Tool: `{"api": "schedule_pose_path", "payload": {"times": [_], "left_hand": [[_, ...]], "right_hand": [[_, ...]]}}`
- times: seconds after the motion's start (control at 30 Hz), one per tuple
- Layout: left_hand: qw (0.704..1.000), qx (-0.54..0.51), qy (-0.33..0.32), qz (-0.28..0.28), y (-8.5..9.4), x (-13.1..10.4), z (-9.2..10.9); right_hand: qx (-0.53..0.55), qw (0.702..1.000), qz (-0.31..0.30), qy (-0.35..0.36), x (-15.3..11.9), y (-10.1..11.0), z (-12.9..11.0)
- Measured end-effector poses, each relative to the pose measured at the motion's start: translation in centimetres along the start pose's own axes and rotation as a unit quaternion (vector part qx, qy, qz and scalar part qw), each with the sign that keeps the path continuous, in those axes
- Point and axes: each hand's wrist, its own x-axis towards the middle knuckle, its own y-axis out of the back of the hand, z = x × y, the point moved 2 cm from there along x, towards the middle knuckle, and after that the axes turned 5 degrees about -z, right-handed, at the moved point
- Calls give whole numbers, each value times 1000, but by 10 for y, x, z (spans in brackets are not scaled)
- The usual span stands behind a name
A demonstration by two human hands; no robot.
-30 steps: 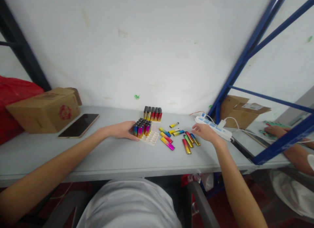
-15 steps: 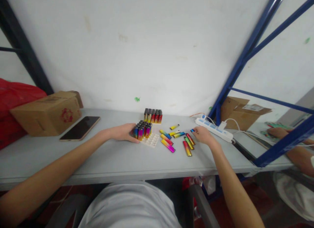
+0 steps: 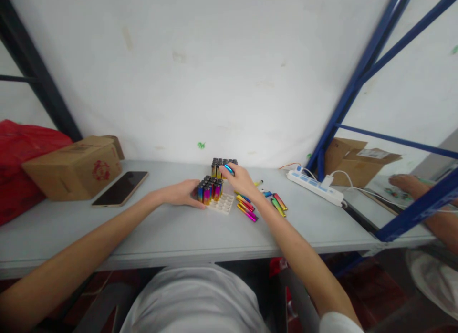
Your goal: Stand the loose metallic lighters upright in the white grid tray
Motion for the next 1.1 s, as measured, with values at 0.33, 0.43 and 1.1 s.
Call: {"api": "schedule_pose_path", "payload": {"times": [0.33, 0.43, 1.1], "left_hand": [[1000, 6, 6, -5, 1, 0, 3], [1000, -3, -2, -10, 1, 0, 4], [1000, 26, 8, 3, 1, 1, 1]], "right_hand": [[-29, 995, 86, -40, -32, -12, 5], [-20, 994, 100, -36, -33, -12, 4], [-200, 970, -50, 129, -37, -13, -14]]}}
